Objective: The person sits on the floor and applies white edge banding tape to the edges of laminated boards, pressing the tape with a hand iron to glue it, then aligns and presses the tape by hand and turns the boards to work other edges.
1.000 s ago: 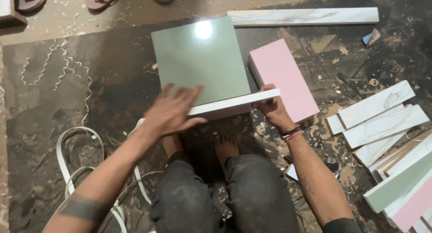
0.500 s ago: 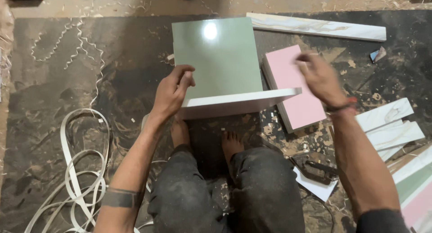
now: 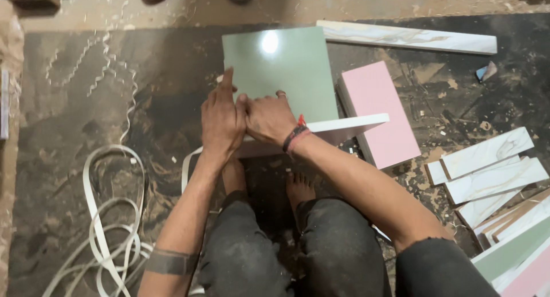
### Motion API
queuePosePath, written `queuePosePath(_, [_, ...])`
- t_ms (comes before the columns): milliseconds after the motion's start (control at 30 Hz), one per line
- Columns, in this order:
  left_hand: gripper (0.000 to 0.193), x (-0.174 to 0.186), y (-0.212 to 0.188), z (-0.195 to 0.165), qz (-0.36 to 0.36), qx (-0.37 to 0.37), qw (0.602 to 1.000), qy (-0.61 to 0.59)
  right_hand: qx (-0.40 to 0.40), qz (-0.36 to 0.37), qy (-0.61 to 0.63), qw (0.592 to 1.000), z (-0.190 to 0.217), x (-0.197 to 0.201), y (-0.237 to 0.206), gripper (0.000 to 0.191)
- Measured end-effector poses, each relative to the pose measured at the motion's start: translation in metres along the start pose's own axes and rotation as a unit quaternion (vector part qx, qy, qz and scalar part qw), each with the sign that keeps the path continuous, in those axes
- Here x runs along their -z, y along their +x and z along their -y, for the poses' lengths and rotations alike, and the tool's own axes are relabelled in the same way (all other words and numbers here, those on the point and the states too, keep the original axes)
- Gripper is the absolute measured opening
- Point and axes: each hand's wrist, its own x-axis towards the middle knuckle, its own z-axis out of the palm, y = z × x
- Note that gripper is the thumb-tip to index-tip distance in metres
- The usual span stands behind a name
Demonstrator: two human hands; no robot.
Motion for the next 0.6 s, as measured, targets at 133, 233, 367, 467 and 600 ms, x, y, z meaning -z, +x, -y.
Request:
queuePosePath(133, [0.06,-0.001,0.001,-0.008,0.057,0.003,0.993,0.106,0.059,-0.038,-0.053,0.996,-0.063,0.054,-0.049,0.041])
queuePosePath(233, [0.059,-0.001,0.004,-0.012,0.162,0.054,0.976,0.138,-0.133,0.01,-0.06,0.989,-0.137,0.092,-0.095,0.057])
queuePosePath(367, [0.068,-0.002,0.013,-0.019,0.243,0.068,0.953,0.169,-0.103,-0.059,0.266,0.957,-0.188,0.081,-0.111,0.065])
queuePosePath(467, [0.076,-0.015,0.025,-0.036,0.332,0.125,0.928,0.113,-0.088,-0.061,0.375,0.921,-0.202,0.066,-0.111,0.067])
queuePosePath(600, [0.081,-0.085,0.039,-0.092,0.401,0.103,0.908,0.068,-0.098,-0.056,0.251,0.961,-0.199,0.061,-0.112,0.063])
